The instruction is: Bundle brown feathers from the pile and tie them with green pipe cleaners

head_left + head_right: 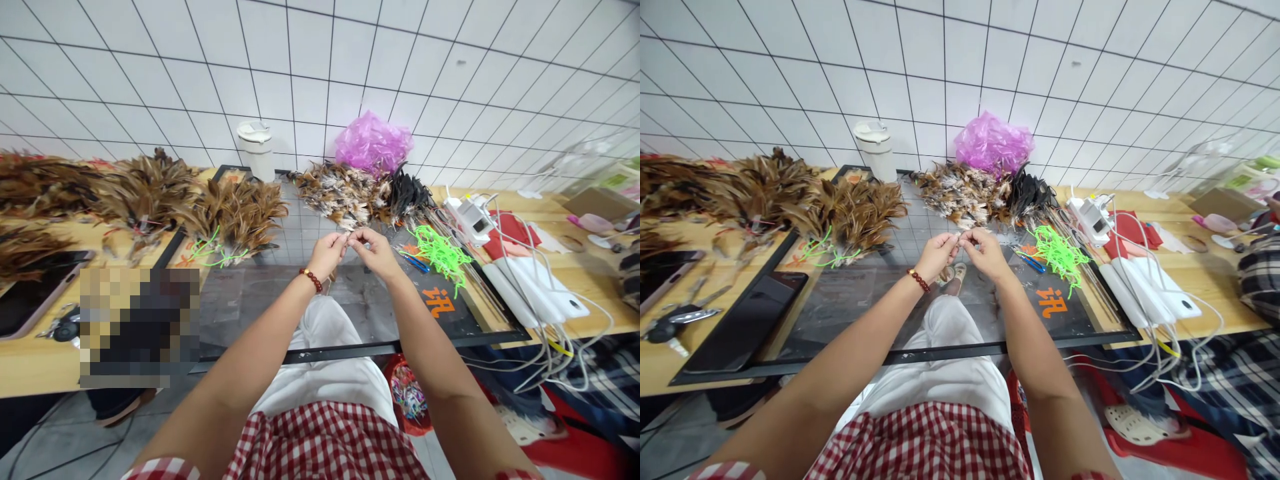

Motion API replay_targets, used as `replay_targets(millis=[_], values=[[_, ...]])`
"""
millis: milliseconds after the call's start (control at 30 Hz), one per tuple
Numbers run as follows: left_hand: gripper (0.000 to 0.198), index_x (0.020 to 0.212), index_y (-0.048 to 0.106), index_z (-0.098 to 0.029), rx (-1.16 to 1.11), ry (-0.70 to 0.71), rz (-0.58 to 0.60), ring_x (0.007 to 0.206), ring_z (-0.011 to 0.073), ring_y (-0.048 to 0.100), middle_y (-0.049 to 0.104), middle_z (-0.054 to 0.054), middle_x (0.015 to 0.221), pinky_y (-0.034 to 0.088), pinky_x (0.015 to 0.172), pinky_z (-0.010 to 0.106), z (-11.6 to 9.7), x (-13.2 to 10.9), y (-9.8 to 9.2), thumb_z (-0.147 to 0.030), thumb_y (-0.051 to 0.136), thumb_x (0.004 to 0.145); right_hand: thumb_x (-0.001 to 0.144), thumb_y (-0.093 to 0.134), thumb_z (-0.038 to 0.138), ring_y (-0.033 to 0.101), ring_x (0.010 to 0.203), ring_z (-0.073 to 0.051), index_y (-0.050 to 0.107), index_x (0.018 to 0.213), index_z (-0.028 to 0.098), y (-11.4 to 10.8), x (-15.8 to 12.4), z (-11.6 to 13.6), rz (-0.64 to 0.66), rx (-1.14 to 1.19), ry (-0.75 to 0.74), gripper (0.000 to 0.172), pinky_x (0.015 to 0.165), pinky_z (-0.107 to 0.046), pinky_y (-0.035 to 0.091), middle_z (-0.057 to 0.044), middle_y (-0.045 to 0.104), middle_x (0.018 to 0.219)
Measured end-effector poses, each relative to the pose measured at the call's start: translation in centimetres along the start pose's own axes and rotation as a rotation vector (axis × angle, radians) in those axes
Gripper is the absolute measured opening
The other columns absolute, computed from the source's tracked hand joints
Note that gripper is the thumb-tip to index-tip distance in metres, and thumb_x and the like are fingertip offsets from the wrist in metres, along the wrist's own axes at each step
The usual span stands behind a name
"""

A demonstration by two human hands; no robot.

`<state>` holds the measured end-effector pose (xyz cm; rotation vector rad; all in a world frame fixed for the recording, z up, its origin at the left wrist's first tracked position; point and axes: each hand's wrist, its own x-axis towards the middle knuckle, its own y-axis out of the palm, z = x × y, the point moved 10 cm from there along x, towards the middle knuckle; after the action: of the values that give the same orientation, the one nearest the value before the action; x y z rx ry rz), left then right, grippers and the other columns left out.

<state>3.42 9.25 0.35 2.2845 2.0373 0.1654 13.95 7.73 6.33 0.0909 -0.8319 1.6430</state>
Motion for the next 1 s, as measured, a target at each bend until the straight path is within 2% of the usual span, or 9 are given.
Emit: replay_targets(millis=[167, 333, 433, 533, 633, 733, 833, 933, 1000], values=[[0.028, 0.066, 0.056, -0.014, -0.015, -0.022, 0.078, 0.041, 0.0041, 0.039, 0.049, -0.003, 0.052, 0.027, 0.041, 0.018, -0.1, -0.4, 0.8, -0.037, 0.058, 0.081, 0.087, 0.053, 0.036, 0.052, 0.071, -0.014, 0.059, 0.078, 0.019, -0.4, 0.1, -0.4, -0.057, -0.049, 0.020, 0.021, 0.070, -0.029, 0.042, -0.002, 0.060, 0.075], [0.030, 0.069, 0.051, -0.016, -0.247, -0.137, 0.066, 0.040, 0.0042, 0.040, 0.049, -0.003, 0.054, 0.028, 0.040, 0.018, 0.4, -0.4, 0.7, -0.042, 0.060, 0.080, 0.083, 0.061, 0.035, 0.052, 0.070, -0.014, 0.060, 0.082, 0.020, -1.8, -0.2, 1.3, -0.202, -0.055, -0.047, 0.015, 0.068, -0.029, 0.043, -0.003, 0.059, 0.078], [0.031, 0.069, 0.050, -0.016, -0.344, -0.150, -0.001, 0.040, 0.0044, 0.039, 0.047, -0.004, 0.053, 0.028, 0.039, 0.018, 0.8, -0.1, 0.0, -0.043, 0.061, 0.079, 0.080, 0.065, 0.033, 0.053, 0.075, -0.016, 0.062, 0.085, 0.021, -0.7, -0.5, 3.5, -0.106, -0.072, -0.204, 0.013, 0.070, -0.031, 0.043, -0.003, 0.060, 0.081], [0.031, 0.067, 0.049, -0.015, -0.415, -0.139, -0.035, 0.043, 0.0038, 0.039, 0.045, -0.005, 0.053, 0.029, 0.041, 0.017, 1.1, 0.1, -0.3, -0.039, 0.065, 0.078, 0.080, 0.064, 0.030, 0.054, 0.083, -0.019, 0.063, 0.088, 0.023, 1.3, -1.0, 4.7, 0.029, -0.228, -0.335, 0.010, 0.078, -0.034, 0.041, -0.004, 0.062, 0.087], [0.028, 0.066, 0.050, -0.014, -0.441, -0.127, -0.046, 0.047, 0.0039, 0.041, 0.046, -0.005, 0.055, 0.031, 0.045, 0.017, 1.3, 0.2, -0.1, -0.034, 0.067, 0.076, 0.084, 0.056, 0.027, 0.053, 0.086, -0.021, 0.064, 0.089, 0.023, 3.1, -1.3, 4.5, 0.095, -0.438, -0.379, 0.010, 0.081, -0.037, 0.037, -0.006, 0.062, 0.088], [0.026, 0.066, 0.051, -0.014, -0.435, -0.106, -0.041, 0.050, 0.0045, 0.042, 0.048, -0.005, 0.057, 0.034, 0.048, 0.017, 1.3, 0.2, 0.1, -0.032, 0.067, 0.075, 0.086, 0.053, 0.026, 0.052, 0.084, -0.021, 0.064, 0.084, 0.022, 3.5, -1.2, 4.4, 0.072, -0.493, -0.358, 0.012, 0.080, -0.038, 0.036, -0.007, 0.062, 0.085], [0.025, 0.067, 0.051, -0.015, -0.408, -0.098, -0.058, 0.049, 0.0049, 0.042, 0.047, -0.005, 0.055, 0.033, 0.048, 0.017, 1.2, 0.3, -0.2, -0.033, 0.064, 0.078, 0.084, 0.055, 0.028, 0.053, 0.081, -0.020, 0.060, 0.075, 0.022, 2.1, -0.9, 4.4, -0.017, -0.288, -0.271, 0.012, 0.079, -0.037, 0.038, -0.005, 0.061, 0.081], [0.024, 0.069, 0.052, -0.016, -0.285, -0.117, -0.165, 0.049, 0.0057, 0.045, 0.055, -0.003, 0.060, 0.030, 0.046, 0.018, 1.1, 0.2, -1.6, -0.034, 0.055, 0.084, 0.080, 0.059, 0.035, 0.052, 0.075, -0.018, 0.057, 0.069, 0.022, -0.1, -0.4, 3.1, -0.108, 0.066, -0.095, 0.018, 0.074, -0.035, 0.041, -0.003, 0.057, 0.075], [0.023, 0.067, 0.053, -0.015, -0.200, -0.078, -0.234, 0.058, 0.0063, 0.052, 0.062, 0.000, 0.070, 0.034, 0.052, 0.017, 0.5, 0.0, -2.5, -0.031, 0.053, 0.085, 0.076, 0.062, 0.042, 0.051, 0.072, -0.018, 0.055, 0.066, 0.022, -0.7, -0.2, 1.9, -0.103, 0.283, 0.010, 0.024, 0.072, -0.036, 0.042, -0.002, 0.053, 0.071]])
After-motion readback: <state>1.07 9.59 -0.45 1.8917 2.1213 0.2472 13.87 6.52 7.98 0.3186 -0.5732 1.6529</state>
